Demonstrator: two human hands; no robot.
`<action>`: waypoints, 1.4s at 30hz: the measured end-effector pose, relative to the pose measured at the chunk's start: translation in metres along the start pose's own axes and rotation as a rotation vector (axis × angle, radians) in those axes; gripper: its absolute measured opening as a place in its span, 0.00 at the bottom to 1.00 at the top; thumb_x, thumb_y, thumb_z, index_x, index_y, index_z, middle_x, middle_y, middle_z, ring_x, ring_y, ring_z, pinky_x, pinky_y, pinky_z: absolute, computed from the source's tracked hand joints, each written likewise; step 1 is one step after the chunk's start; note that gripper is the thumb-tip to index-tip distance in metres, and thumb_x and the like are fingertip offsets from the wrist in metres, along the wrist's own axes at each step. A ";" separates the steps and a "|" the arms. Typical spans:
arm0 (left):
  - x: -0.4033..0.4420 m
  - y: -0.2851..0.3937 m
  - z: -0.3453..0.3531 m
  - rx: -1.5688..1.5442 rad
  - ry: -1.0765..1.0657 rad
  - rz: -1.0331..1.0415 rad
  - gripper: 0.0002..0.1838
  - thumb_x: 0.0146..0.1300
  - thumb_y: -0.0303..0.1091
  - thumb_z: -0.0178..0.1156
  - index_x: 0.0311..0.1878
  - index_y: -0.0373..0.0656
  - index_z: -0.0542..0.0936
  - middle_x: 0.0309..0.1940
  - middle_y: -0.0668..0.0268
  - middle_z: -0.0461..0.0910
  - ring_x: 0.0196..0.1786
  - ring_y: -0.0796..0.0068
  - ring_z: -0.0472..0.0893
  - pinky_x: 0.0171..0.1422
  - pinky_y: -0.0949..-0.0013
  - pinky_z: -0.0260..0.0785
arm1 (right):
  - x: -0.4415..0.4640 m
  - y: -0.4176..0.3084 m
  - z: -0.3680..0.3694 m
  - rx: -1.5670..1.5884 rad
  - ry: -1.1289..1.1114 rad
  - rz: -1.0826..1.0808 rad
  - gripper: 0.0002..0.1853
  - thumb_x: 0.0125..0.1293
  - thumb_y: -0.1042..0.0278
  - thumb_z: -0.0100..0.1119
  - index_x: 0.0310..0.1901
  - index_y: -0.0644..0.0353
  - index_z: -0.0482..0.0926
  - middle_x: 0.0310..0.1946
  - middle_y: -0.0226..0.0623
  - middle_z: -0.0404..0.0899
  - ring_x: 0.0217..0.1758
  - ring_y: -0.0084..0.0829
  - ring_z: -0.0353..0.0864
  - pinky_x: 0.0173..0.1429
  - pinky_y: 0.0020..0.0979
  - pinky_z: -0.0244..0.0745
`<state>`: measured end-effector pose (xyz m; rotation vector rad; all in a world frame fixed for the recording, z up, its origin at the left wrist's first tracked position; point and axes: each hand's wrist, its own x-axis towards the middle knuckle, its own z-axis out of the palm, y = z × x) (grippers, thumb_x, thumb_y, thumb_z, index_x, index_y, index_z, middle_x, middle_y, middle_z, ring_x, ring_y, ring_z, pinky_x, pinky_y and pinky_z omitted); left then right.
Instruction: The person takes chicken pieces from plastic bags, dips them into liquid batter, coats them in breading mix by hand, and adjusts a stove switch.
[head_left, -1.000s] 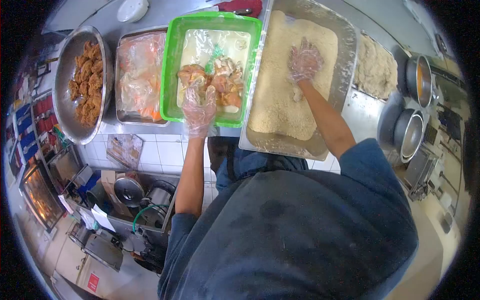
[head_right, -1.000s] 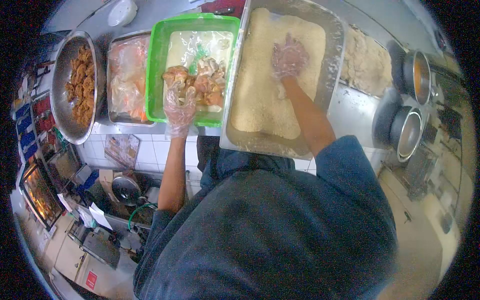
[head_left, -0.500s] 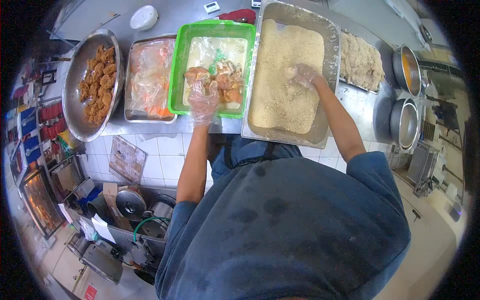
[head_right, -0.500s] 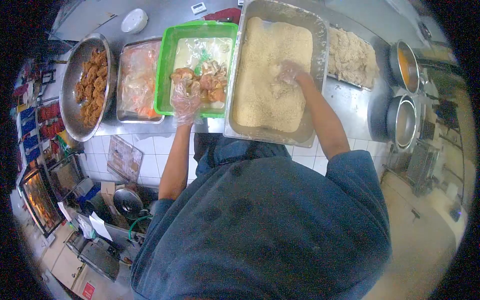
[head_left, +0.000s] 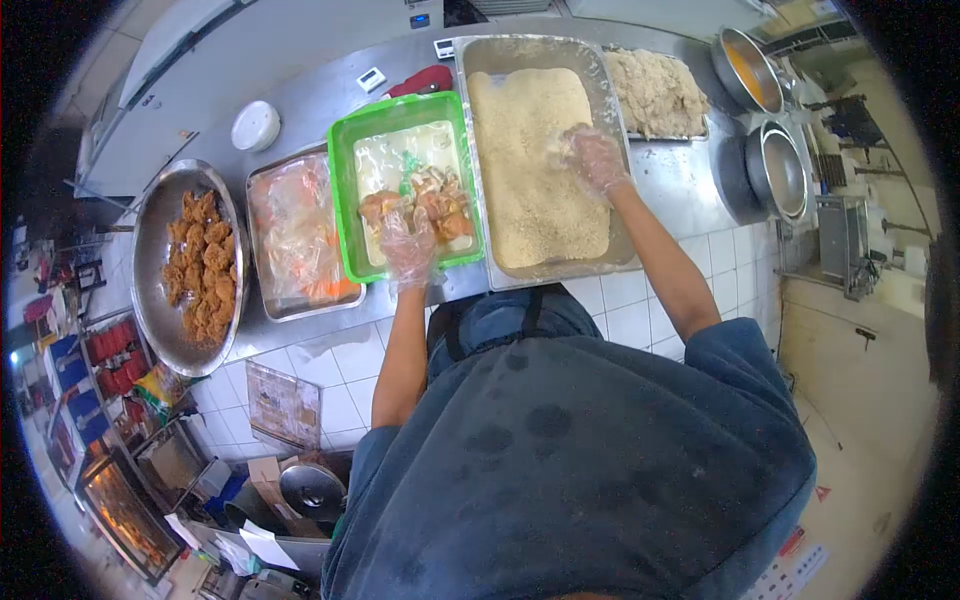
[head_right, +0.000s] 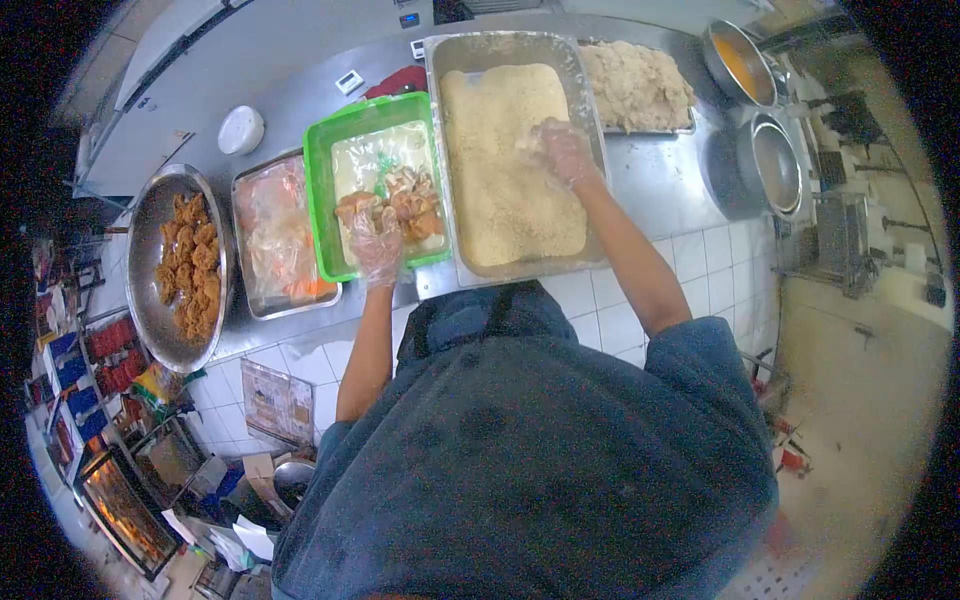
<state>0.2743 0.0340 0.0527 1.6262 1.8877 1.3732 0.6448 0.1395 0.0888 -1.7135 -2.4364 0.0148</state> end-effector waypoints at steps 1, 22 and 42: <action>-0.003 0.007 -0.006 0.024 -0.016 -0.043 0.14 0.60 0.32 0.65 0.48 0.38 0.81 0.41 0.54 0.83 0.43 0.56 0.83 0.48 0.60 0.75 | -0.006 0.003 0.010 0.069 0.024 0.030 0.18 0.58 0.57 0.63 0.49 0.53 0.79 0.42 0.41 0.81 0.48 0.43 0.80 0.53 0.41 0.74; -0.015 -0.002 0.026 0.059 0.042 -0.046 0.16 0.60 0.36 0.67 0.48 0.39 0.80 0.42 0.61 0.82 0.42 0.67 0.82 0.48 0.64 0.75 | 0.009 0.137 -0.101 0.945 -0.041 0.043 0.25 0.59 0.57 0.69 0.56 0.56 0.78 0.52 0.41 0.80 0.53 0.36 0.79 0.57 0.37 0.77; -0.002 0.081 0.092 0.214 -0.004 -0.266 0.22 0.67 0.36 0.60 0.62 0.39 0.71 0.54 0.56 0.78 0.53 0.71 0.78 0.55 0.70 0.71 | 0.146 0.428 -0.095 0.239 -0.451 -0.025 0.31 0.56 0.43 0.65 0.60 0.48 0.75 0.59 0.40 0.74 0.65 0.43 0.69 0.70 0.43 0.62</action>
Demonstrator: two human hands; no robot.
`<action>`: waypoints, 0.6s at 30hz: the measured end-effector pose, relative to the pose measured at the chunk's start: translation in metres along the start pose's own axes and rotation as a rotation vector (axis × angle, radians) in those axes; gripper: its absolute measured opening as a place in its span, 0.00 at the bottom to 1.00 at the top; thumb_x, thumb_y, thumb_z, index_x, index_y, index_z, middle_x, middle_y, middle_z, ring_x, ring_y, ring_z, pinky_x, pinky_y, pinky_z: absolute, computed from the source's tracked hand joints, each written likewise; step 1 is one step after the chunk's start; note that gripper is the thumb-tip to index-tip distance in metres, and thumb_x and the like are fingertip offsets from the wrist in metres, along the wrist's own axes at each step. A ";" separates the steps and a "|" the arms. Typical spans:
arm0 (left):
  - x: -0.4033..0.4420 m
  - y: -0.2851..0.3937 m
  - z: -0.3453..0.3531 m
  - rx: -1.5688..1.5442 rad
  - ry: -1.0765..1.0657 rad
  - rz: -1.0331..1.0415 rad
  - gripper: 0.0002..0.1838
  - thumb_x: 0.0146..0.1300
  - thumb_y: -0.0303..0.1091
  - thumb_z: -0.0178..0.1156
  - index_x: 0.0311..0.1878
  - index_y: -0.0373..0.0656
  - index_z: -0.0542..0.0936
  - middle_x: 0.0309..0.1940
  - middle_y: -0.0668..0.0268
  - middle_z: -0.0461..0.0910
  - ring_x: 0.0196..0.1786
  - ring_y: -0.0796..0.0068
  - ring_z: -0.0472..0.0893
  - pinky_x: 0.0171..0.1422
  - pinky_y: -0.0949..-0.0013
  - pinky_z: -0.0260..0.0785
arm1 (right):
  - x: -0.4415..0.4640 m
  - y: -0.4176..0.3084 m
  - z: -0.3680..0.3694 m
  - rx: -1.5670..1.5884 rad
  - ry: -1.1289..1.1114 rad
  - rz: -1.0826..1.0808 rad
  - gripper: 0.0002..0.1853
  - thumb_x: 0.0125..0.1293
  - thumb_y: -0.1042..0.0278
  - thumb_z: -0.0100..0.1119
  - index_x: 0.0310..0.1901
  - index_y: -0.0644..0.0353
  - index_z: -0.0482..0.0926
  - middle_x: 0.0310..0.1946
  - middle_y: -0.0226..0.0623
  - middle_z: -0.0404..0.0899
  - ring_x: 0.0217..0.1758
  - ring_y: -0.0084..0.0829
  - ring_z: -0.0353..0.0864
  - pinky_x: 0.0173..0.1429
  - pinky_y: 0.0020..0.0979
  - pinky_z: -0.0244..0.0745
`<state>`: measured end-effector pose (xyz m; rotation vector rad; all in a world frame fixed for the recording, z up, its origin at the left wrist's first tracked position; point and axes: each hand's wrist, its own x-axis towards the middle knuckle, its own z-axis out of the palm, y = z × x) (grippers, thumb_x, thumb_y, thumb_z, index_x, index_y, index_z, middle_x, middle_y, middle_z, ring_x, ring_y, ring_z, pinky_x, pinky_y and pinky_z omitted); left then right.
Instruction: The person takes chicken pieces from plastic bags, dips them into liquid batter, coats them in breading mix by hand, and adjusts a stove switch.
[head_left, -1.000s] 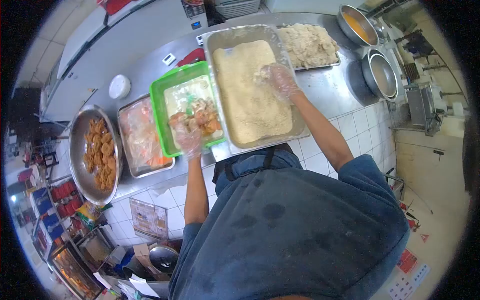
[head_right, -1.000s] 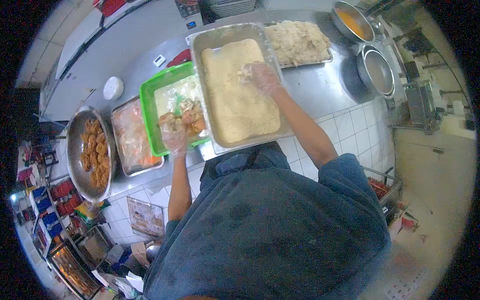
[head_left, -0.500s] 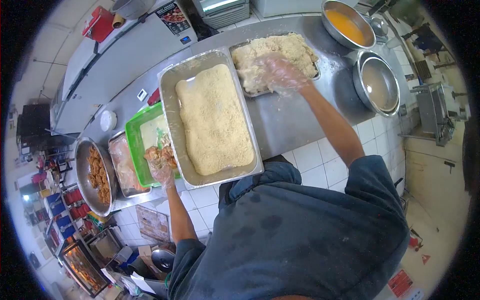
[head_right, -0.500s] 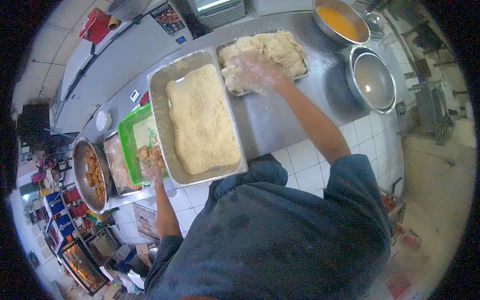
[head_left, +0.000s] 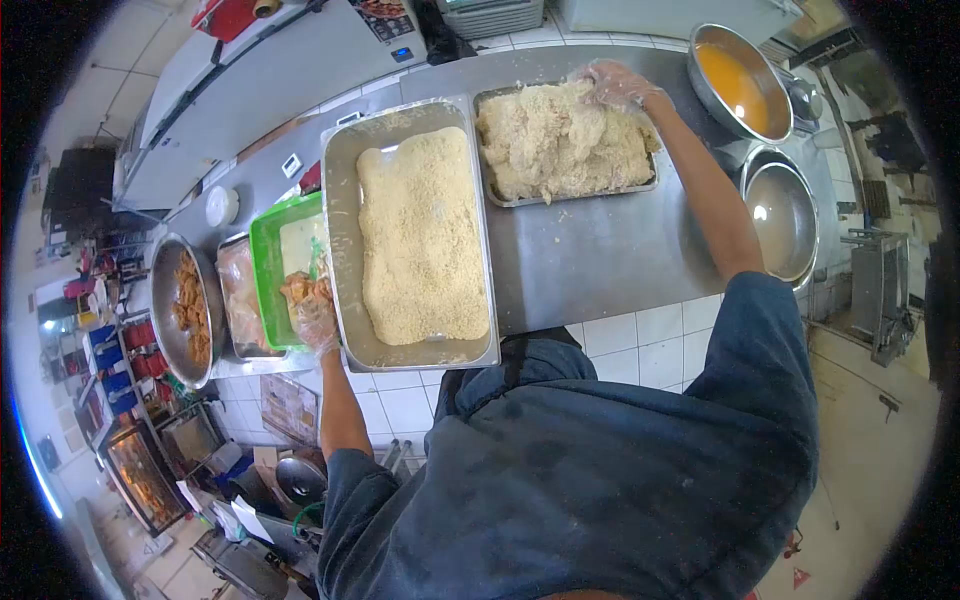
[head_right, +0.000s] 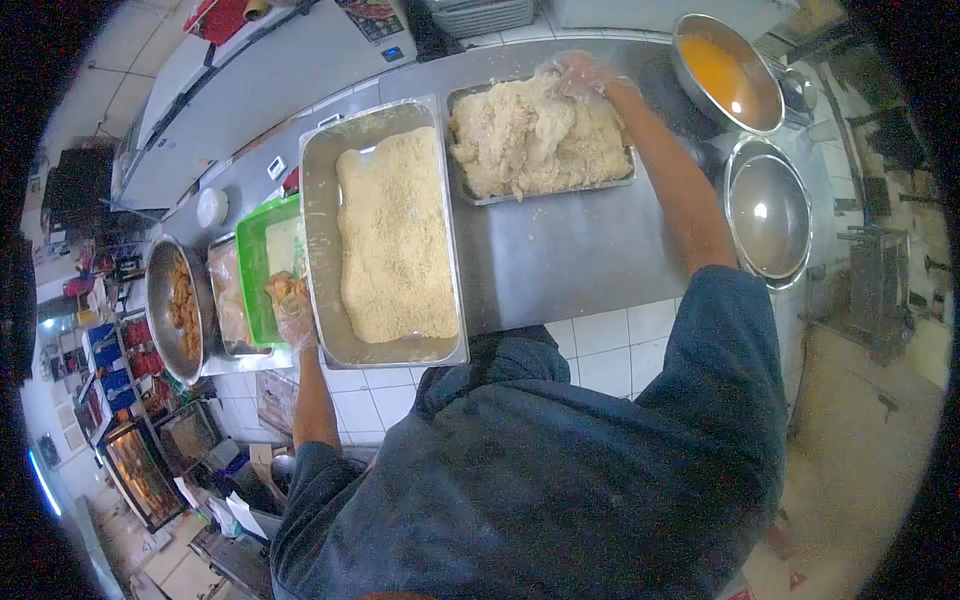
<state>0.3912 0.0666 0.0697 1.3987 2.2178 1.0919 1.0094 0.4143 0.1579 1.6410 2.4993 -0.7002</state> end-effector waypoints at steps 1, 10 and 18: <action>0.004 -0.026 0.000 0.178 0.037 0.044 0.21 0.68 0.38 0.59 0.60 0.39 0.72 0.55 0.57 0.78 0.55 0.70 0.77 0.56 0.69 0.70 | 0.010 0.017 0.017 -0.002 0.116 -0.031 0.32 0.57 0.42 0.65 0.60 0.48 0.75 0.60 0.40 0.74 0.65 0.43 0.69 0.71 0.43 0.62; 0.002 -0.010 -0.007 0.507 0.126 0.382 0.10 0.70 0.37 0.50 0.41 0.41 0.74 0.39 0.61 0.72 0.43 0.61 0.73 0.52 0.62 0.64 | -0.056 -0.040 0.036 -0.112 0.254 0.159 0.28 0.68 0.49 0.52 0.67 0.50 0.69 0.64 0.41 0.71 0.70 0.42 0.65 0.76 0.39 0.56; -0.017 -0.022 -0.020 0.360 0.219 0.144 0.18 0.64 0.49 0.61 0.38 0.42 0.83 0.41 0.53 0.82 0.43 0.53 0.80 0.55 0.55 0.71 | -0.039 -0.015 0.077 -0.282 0.304 0.056 0.28 0.72 0.46 0.47 0.64 0.57 0.70 0.63 0.45 0.71 0.68 0.44 0.66 0.72 0.44 0.59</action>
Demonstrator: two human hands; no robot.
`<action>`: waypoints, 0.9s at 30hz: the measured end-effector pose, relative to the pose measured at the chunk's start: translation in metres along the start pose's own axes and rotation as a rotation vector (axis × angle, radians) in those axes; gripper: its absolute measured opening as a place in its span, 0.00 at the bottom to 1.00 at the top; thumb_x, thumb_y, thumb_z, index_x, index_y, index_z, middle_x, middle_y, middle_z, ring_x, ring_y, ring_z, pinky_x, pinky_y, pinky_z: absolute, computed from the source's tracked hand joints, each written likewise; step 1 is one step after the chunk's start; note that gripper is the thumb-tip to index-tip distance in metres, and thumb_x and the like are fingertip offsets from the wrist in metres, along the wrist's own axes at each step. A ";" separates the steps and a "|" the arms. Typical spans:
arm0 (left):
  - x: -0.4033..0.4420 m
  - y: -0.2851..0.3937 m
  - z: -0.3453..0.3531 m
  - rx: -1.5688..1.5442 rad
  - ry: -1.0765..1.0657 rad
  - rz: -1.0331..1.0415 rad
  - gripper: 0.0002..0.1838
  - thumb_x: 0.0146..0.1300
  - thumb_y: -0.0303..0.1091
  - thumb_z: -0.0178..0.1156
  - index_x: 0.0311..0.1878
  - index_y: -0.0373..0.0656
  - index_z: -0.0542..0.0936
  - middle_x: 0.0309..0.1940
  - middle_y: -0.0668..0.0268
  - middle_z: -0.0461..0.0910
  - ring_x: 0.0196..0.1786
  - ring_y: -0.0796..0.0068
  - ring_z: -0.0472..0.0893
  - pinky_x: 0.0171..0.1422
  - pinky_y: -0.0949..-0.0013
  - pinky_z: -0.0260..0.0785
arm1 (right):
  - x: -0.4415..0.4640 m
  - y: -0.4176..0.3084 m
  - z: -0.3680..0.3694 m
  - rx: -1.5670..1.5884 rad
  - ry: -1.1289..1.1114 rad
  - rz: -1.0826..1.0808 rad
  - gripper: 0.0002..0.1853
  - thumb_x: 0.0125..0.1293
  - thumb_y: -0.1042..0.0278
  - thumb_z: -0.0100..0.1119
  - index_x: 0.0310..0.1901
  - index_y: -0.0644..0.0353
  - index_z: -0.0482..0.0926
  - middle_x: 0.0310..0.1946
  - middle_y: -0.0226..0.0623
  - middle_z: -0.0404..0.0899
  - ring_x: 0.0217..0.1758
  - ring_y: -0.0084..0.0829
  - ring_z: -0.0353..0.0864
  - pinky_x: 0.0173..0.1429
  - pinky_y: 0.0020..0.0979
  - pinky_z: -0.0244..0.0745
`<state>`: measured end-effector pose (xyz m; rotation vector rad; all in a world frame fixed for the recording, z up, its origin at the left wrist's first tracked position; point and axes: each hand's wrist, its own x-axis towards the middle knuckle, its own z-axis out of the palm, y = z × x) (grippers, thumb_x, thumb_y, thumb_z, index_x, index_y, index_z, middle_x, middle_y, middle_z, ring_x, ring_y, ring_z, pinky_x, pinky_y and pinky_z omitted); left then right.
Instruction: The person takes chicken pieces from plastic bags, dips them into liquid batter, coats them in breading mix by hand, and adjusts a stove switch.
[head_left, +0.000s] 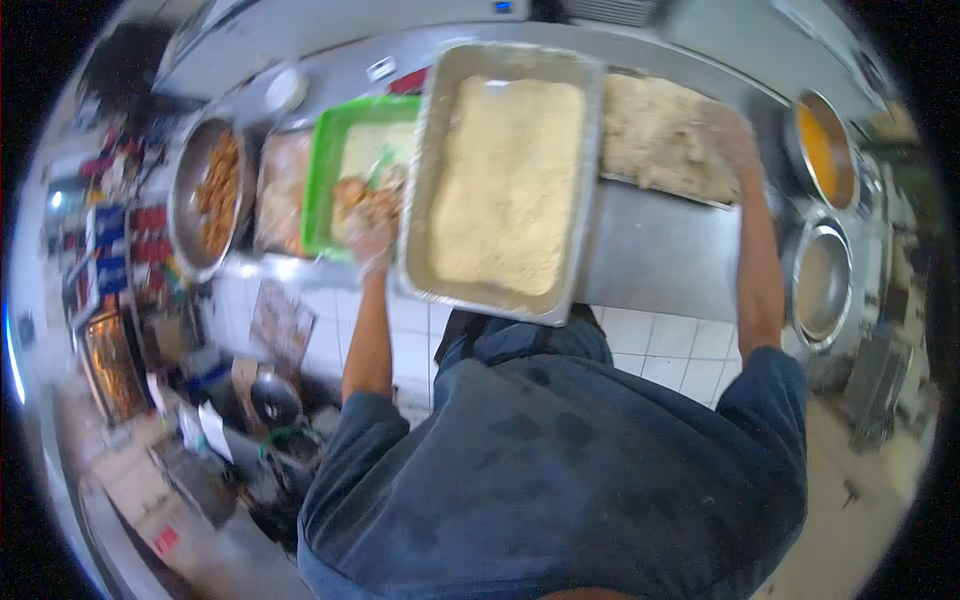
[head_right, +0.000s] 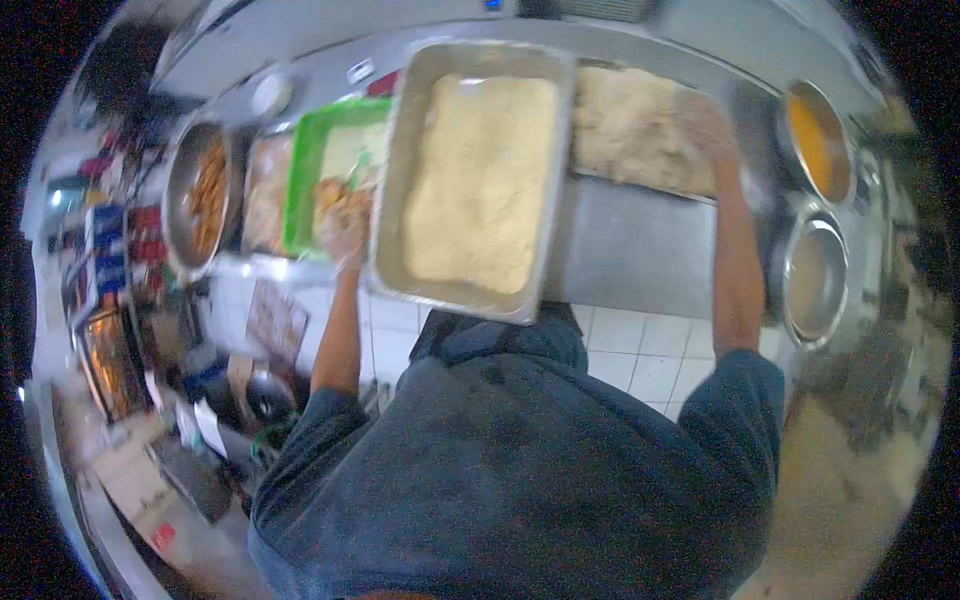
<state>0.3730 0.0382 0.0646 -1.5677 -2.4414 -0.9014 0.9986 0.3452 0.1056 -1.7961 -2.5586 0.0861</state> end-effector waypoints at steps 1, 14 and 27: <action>0.001 -0.013 0.004 0.012 0.049 0.082 0.18 0.62 0.46 0.61 0.46 0.41 0.81 0.37 0.53 0.82 0.39 0.51 0.81 0.45 0.52 0.73 | 0.000 -0.007 -0.003 -0.117 0.041 -0.070 0.29 0.72 0.46 0.47 0.67 0.56 0.67 0.66 0.45 0.69 0.69 0.44 0.66 0.72 0.44 0.59; 0.118 -0.052 0.035 0.077 -0.806 0.268 0.27 0.59 0.56 0.59 0.52 0.44 0.80 0.42 0.52 0.84 0.46 0.51 0.83 0.53 0.55 0.74 | -0.101 -0.402 -0.031 1.089 -0.026 0.119 0.10 0.63 0.65 0.66 0.41 0.62 0.83 0.37 0.35 0.85 0.41 0.26 0.82 0.50 0.28 0.77; 0.095 -0.063 0.092 0.292 -0.788 0.414 0.11 0.59 0.35 0.56 0.40 0.41 0.82 0.39 0.49 0.83 0.45 0.51 0.84 0.49 0.56 0.77 | -0.156 -0.462 0.001 0.915 0.292 0.278 0.19 0.58 0.60 0.70 0.48 0.60 0.80 0.34 0.36 0.82 0.39 0.29 0.81 0.44 0.32 0.77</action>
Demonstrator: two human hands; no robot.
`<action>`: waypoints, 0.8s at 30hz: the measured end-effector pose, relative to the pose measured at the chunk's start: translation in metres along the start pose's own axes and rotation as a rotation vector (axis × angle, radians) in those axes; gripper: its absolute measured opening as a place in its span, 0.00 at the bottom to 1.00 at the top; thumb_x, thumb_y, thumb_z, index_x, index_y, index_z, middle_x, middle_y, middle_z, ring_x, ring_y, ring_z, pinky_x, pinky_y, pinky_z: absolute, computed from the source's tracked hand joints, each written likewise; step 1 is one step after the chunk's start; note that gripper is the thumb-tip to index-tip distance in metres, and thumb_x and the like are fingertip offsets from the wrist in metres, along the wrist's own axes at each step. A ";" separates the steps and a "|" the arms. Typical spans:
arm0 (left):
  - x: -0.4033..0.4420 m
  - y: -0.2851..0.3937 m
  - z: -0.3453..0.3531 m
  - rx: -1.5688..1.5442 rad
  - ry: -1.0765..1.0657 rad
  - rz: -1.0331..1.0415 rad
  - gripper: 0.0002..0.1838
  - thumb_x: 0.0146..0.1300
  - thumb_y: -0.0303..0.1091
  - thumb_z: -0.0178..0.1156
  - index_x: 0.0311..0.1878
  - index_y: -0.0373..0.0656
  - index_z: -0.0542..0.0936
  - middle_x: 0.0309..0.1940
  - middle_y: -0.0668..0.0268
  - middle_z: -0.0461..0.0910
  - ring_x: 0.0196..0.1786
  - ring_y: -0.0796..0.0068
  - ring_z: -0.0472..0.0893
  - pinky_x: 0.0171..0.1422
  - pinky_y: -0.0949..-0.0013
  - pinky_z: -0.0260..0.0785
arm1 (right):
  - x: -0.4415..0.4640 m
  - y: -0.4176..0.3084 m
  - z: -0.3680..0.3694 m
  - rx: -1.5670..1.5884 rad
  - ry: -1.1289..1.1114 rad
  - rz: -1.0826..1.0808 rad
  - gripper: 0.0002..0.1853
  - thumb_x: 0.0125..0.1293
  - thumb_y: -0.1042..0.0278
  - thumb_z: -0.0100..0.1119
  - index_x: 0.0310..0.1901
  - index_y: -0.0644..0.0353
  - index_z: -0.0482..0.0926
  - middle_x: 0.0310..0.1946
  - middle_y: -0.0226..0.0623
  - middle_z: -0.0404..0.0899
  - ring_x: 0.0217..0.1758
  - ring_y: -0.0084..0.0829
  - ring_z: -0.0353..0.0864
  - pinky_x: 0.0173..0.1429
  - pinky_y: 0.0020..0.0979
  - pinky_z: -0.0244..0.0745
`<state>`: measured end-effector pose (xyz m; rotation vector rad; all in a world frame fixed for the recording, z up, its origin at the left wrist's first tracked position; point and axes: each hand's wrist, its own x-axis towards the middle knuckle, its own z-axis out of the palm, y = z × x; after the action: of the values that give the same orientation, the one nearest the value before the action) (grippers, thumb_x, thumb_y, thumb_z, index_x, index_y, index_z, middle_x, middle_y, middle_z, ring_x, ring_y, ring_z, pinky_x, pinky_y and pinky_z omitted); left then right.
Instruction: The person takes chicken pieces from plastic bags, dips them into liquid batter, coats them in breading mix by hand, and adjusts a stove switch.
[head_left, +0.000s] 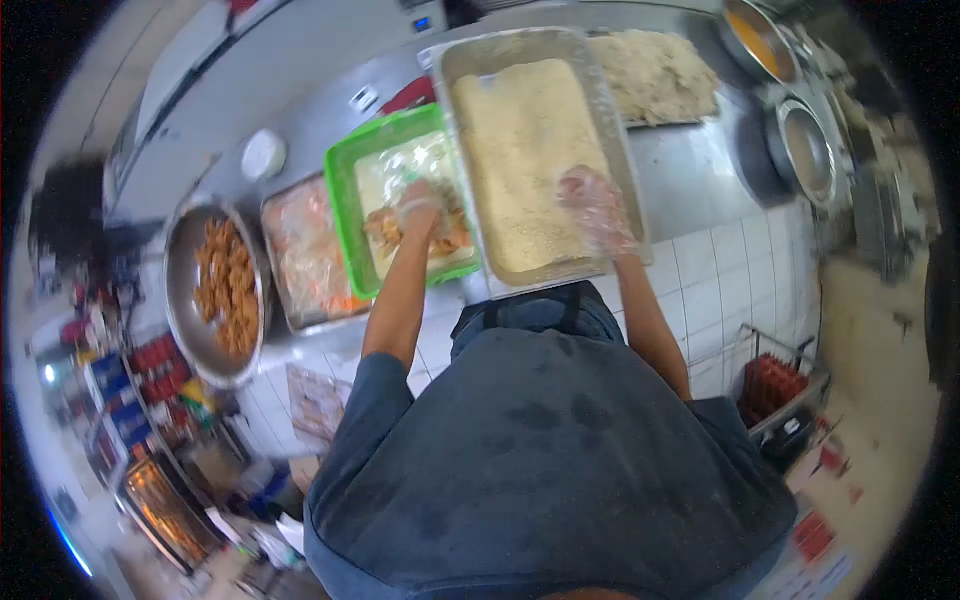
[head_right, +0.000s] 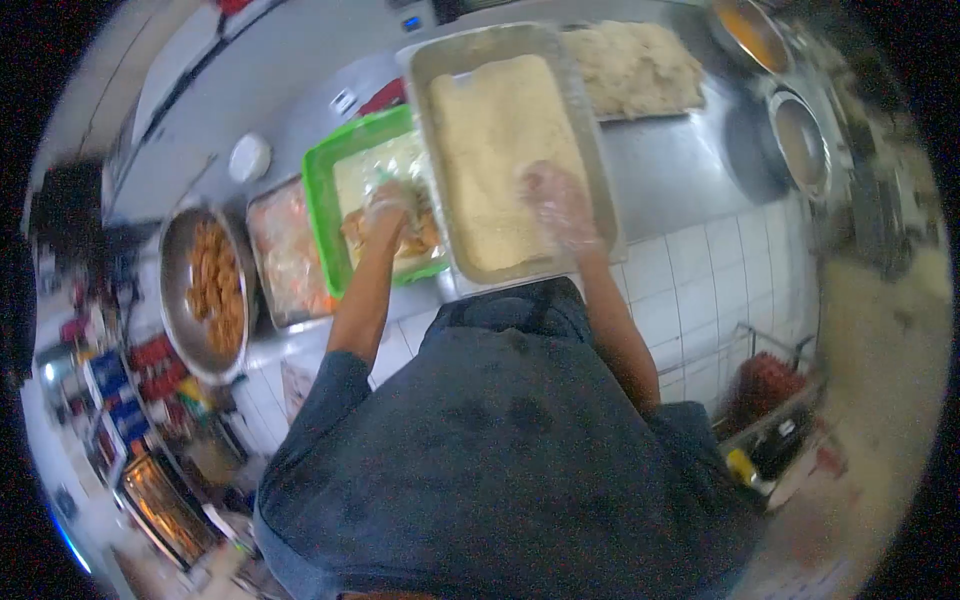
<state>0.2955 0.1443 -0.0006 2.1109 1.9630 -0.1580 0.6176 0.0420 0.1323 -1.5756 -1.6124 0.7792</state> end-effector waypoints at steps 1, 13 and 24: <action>-0.005 0.012 -0.024 -0.004 -0.102 -0.058 0.12 0.59 0.36 0.56 0.41 0.41 0.82 0.41 0.49 0.83 0.46 0.51 0.84 0.50 0.55 0.77 | 0.003 -0.008 0.001 -0.292 -0.028 0.149 0.19 0.57 0.57 0.70 0.45 0.60 0.79 0.32 0.36 0.80 0.37 0.30 0.80 0.43 0.33 0.76; -0.017 -0.028 -0.055 -0.019 0.294 0.101 0.16 0.57 0.45 0.60 0.32 0.39 0.83 0.28 0.50 0.82 0.31 0.52 0.82 0.37 0.54 0.74 | 0.005 0.001 0.014 0.130 0.124 0.125 0.09 0.50 0.73 0.62 0.35 0.60 0.77 0.32 0.41 0.76 0.38 0.39 0.77 0.43 0.38 0.73; 0.020 0.018 -0.046 -0.369 0.243 0.733 0.20 0.50 0.48 0.66 0.34 0.40 0.76 0.27 0.59 0.78 0.31 0.55 0.76 0.43 0.54 0.72 | -0.219 -0.026 -0.037 0.700 0.991 0.319 0.20 0.61 0.60 0.68 0.52 0.60 0.79 0.42 0.36 0.82 0.43 0.29 0.81 0.48 0.31 0.80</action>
<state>0.3104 0.1749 0.0405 2.4883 1.0728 0.5690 0.6285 -0.1802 0.1545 -1.3367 -0.3207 0.4857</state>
